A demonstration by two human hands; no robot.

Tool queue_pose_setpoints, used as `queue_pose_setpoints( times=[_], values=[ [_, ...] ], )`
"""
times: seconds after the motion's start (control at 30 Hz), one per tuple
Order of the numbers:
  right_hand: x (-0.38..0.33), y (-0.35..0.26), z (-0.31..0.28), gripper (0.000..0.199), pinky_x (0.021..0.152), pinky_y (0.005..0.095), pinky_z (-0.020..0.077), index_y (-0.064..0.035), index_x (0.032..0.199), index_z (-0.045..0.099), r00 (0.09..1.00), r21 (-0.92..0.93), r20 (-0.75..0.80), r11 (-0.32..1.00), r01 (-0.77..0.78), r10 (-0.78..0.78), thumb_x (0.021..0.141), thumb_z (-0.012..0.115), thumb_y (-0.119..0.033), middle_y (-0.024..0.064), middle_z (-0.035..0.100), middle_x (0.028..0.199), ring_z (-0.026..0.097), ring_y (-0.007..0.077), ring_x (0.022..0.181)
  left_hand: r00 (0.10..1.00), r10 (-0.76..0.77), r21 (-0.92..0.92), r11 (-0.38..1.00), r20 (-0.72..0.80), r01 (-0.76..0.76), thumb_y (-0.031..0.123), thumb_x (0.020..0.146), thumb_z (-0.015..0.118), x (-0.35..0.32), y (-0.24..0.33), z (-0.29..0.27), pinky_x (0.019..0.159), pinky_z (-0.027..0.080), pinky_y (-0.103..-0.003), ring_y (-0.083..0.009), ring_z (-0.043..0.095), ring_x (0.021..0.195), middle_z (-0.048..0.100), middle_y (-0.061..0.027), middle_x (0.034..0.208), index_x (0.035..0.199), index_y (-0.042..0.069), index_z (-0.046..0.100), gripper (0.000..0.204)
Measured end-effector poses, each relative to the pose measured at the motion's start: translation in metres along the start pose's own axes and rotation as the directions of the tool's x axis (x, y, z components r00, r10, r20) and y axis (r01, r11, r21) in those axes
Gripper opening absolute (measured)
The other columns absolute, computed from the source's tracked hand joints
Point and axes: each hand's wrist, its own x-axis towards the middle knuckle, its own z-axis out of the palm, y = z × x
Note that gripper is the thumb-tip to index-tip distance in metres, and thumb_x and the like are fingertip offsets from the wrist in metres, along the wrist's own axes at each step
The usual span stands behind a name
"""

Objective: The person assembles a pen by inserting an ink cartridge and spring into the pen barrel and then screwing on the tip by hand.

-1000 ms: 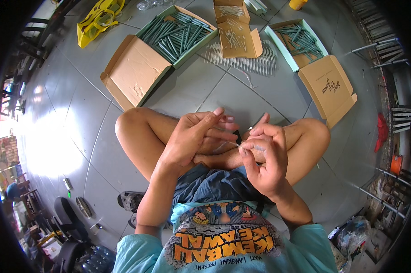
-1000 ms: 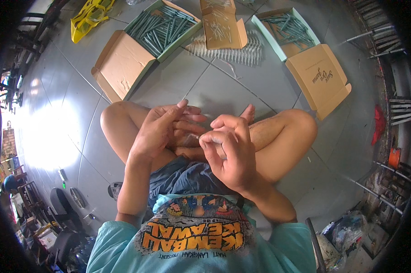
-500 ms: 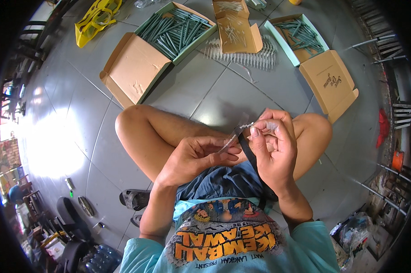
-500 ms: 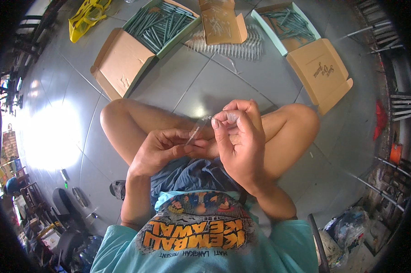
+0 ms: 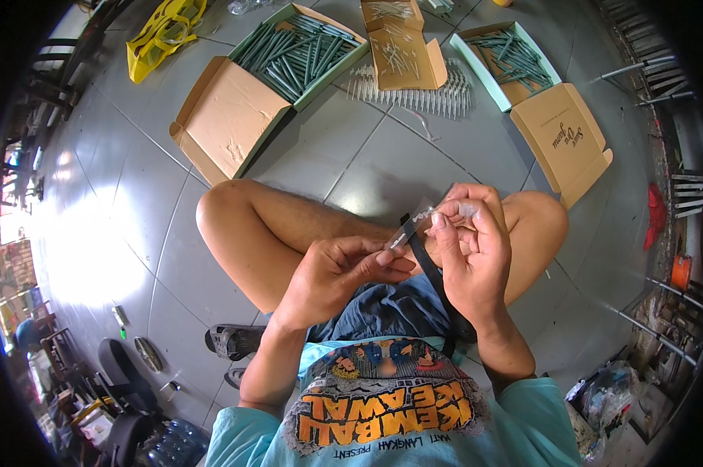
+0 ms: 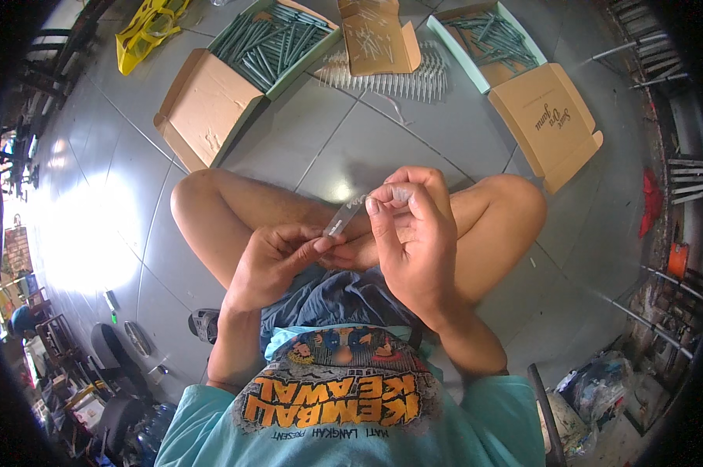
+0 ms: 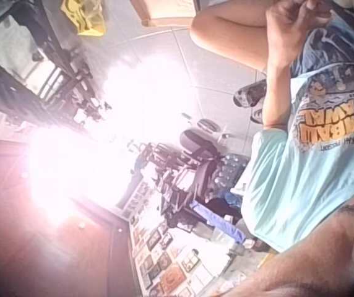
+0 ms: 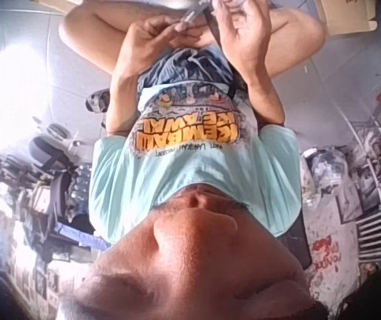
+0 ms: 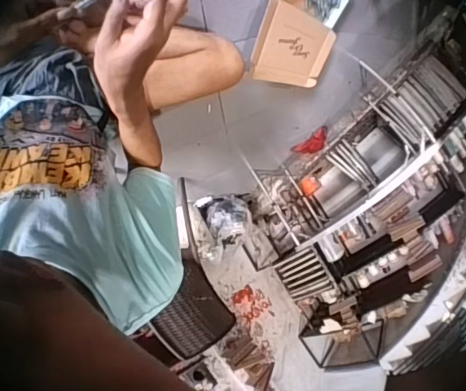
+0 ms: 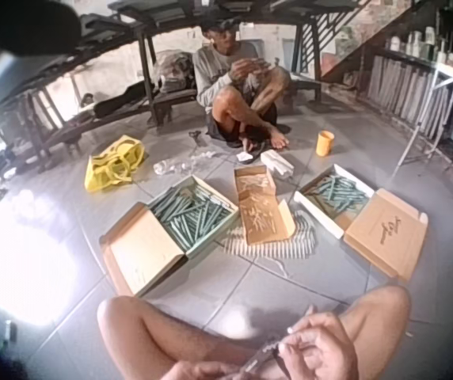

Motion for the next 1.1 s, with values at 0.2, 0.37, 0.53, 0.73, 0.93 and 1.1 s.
queue_pose_setpoints(
  times=[0.2, 0.37, 0.53, 0.73, 0.93, 1.1],
  values=[
    [0.0016, 0.0, 0.0005, 0.009, 0.071, 0.0252, 0.0574, 0.0045, 0.1, 0.055, 1.0, -0.006, -0.008, 1.0, -0.024, 0.024, 0.095, 0.061, 0.001, 0.0118, 0.051, 0.112, 0.062, 0.0136, 0.089, 1.0, 0.012, -0.032, 0.999, -0.018, -0.013, 0.013, 0.102, 0.056, -0.001, -0.0006, 0.0047, 0.089, 0.056, -0.032, -0.0218, 0.07, 0.098, 0.073, -0.017, 0.103, 0.111, -0.009, 0.065, 0.025],
    [0.0023, -0.0001, 0.0003, 0.009, 0.072, 0.025, 0.0573, 0.0042, 0.099, 0.055, 1.0, 0.004, -0.01, 1.0, -0.022, 0.022, 0.094, 0.062, 0.002, 0.0119, 0.05, 0.112, 0.062, 0.0133, 0.089, 1.0, 0.011, 0.031, 0.999, 0.007, -0.011, 0.012, 0.103, 0.055, 0.0002, -0.0018, -0.0001, 0.091, 0.056, -0.032, -0.0228, 0.07, 0.1, 0.072, -0.0178, 0.105, 0.111, -0.009, 0.065, 0.025],
    [0.0021, 0.001, -0.0004, 0.01, 0.072, 0.0248, 0.0572, 0.0043, 0.1, 0.054, 1.0, -0.003, -0.004, 1.0, 0.0, 0.0, 0.094, 0.062, 0.003, 0.0116, 0.05, 0.112, 0.062, 0.0133, 0.089, 1.0, 0.024, -0.002, 1.0, -0.012, -0.024, 0.016, 0.103, 0.056, 0.0007, 0.0003, 0.0044, 0.09, 0.057, -0.032, -0.0229, 0.07, 0.099, 0.073, -0.0179, 0.103, 0.11, -0.01, 0.065, 0.029],
    [0.0024, 0.0011, -0.0001, 0.01, 0.072, 0.0248, 0.0566, 0.0048, 0.101, 0.054, 1.0, 0.016, -0.014, 1.0, 0.0, 0.0, 0.094, 0.062, 0.003, 0.0117, 0.049, 0.112, 0.062, 0.0135, 0.089, 1.0, 0.01, 0.009, 1.0, -0.012, -0.01, 0.014, 0.102, 0.057, 0.0009, -0.0015, 0.0018, 0.089, 0.056, -0.031, -0.0216, 0.071, 0.097, 0.073, -0.0173, 0.103, 0.108, -0.009, 0.066, 0.026],
    [0.0021, 0.0011, -0.0001, 0.011, 0.073, 0.0249, 0.0559, 0.005, 0.102, 0.054, 1.0, -0.005, -0.001, 1.0, 0.002, -0.002, 0.095, 0.061, 0.002, 0.012, 0.049, 0.112, 0.061, 0.0136, 0.09, 1.0, 0.021, 0.027, 0.999, -0.014, -0.021, 0.013, 0.102, 0.057, 0.0, 0.0004, 0.0024, 0.091, 0.056, -0.032, -0.0222, 0.07, 0.1, 0.073, -0.018, 0.105, 0.111, -0.01, 0.064, 0.026],
    [0.0002, 0.0065, -0.0013, 0.01, 0.073, 0.0251, 0.0553, 0.0051, 0.102, 0.055, 1.0, -0.006, -0.007, 1.0, 0.013, -0.013, 0.095, 0.061, 0.002, 0.012, 0.049, 0.112, 0.061, 0.0135, 0.09, 0.999, 0.027, -0.025, 0.999, 0.021, -0.027, 0.011, 0.102, 0.056, -0.0009, -0.0011, 0.0042, 0.095, 0.054, -0.033, -0.024, 0.068, 0.106, 0.071, -0.0191, 0.11, 0.116, -0.01, 0.063, 0.026]
  ],
)
